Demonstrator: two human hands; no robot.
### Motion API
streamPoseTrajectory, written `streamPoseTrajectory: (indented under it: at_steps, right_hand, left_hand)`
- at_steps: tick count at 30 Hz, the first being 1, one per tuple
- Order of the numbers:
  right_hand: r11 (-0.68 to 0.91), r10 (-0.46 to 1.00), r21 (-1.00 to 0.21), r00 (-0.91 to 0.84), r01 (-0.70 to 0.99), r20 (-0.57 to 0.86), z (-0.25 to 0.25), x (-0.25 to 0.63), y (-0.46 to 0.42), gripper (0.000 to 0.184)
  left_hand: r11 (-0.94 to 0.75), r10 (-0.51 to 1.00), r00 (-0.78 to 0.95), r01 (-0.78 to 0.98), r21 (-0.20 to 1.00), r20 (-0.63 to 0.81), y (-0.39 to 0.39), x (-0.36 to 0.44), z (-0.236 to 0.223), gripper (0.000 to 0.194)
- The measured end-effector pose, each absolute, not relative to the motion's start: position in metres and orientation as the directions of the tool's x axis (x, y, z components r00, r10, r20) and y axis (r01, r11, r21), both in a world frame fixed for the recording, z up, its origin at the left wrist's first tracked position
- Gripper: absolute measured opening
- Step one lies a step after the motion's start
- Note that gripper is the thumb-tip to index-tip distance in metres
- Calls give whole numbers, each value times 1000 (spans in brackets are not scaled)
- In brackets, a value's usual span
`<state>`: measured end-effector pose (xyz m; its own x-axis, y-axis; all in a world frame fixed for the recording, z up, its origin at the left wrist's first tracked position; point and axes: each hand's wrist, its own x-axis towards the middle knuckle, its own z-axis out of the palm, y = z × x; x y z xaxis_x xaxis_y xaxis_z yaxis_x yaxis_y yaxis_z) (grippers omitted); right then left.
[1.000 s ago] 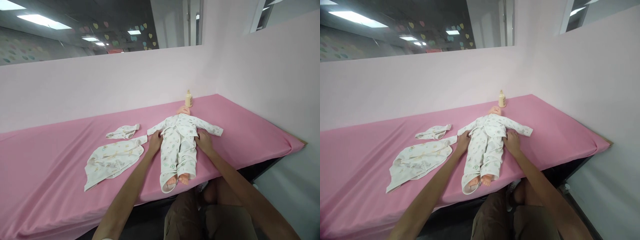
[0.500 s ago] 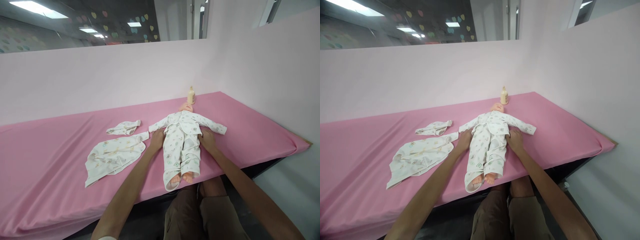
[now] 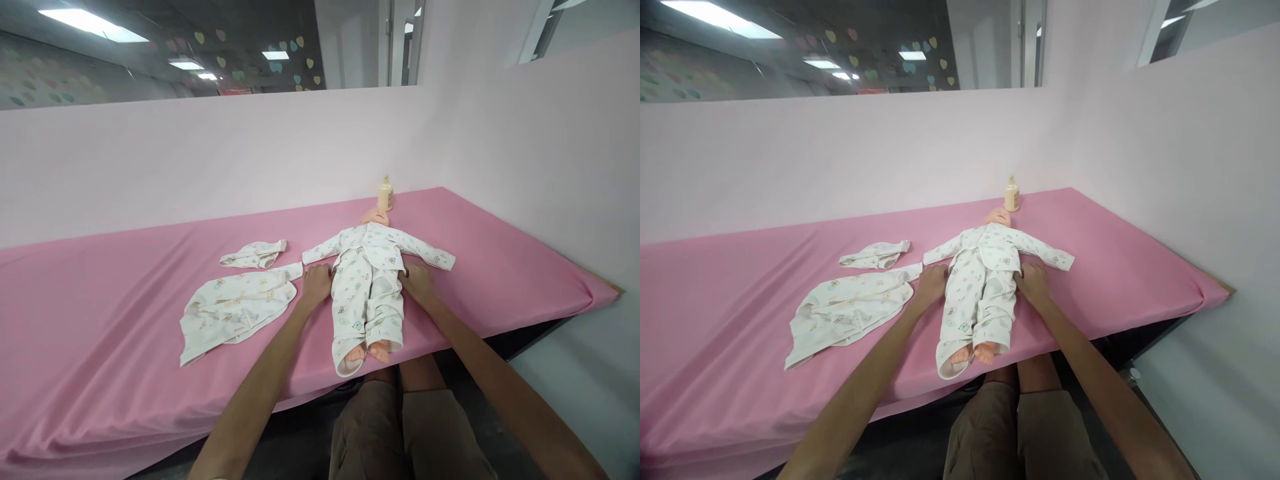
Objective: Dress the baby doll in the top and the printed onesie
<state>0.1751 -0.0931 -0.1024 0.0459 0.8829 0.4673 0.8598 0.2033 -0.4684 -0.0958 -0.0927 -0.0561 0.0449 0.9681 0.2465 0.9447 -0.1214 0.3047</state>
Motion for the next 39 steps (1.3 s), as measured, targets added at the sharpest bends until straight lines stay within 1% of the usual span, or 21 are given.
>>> streamPoseTrajectory:
  at_steps: [3,6,8,10,13,16,19,22,26,28,29,31,33,35,37,39]
  right_hand:
    - [210,876,-485,57,849,480,-101,174,-94,22]
    - [224,851,-520,95,824,516,-98,173,-97,12]
    - [269,817,-545,111,794,565,-96,172,-100,19]
    - [324,784,-544,102,774,612,-94,172,-102,28]
    - [390,742,-498,56,775,669,-90,170,-106,31]
    - [492,662,-428,-6,758,750,-86,167,-110,26]
    - [578,581,-353,-67,735,811,-83,164,-113,21]
    - [601,553,-320,-91,733,828,-81,161,-114,18]
    - [605,568,-314,-120,732,814,-81,158,-117,15]
    - [621,580,-331,-133,711,804,-80,157,-121,15]
    - [628,587,-350,-128,696,799,-78,156,-123,16]
    - [626,599,-401,-83,668,797,-72,154,-126,19]
    - [605,616,-451,-27,656,787,-61,150,-123,22]
    - [560,653,-500,20,661,757,-47,145,-111,22]
    - [481,718,-575,78,662,691,-30,136,-90,18]
    - [356,823,-685,133,636,552,-15,124,-62,14]
  left_hand:
    - [-128,953,16,926,356,302,-92,-95,-54,25]
    - [-216,918,35,881,421,396,-95,-92,-51,27]
    - [-294,880,44,832,470,473,-96,-90,-49,26]
    - [-348,848,40,794,498,529,-98,-87,-48,24]
    - [-399,811,71,793,460,581,-99,-84,-50,22]
    - [-487,753,170,793,365,636,-101,-80,-51,18]
    - [-555,705,257,780,288,661,-107,-77,-48,16]
    - [-566,704,306,786,248,641,-112,-74,-43,14]
    - [-569,733,345,783,251,586,-116,-71,-38,13]
    - [-582,747,362,761,286,558,-118,-71,-36,13]
    - [-580,763,361,748,323,536,-119,-71,-34,14]
    - [-551,813,343,714,432,471,-120,-72,-26,20]
    - [-486,869,302,671,560,393,-116,-72,-14,25]
    - [-415,908,245,638,648,339,-104,-70,0,27]
    - [-375,923,183,629,681,339,-85,-63,14,27]
    - [-380,917,159,625,683,365,-60,-51,22,25]
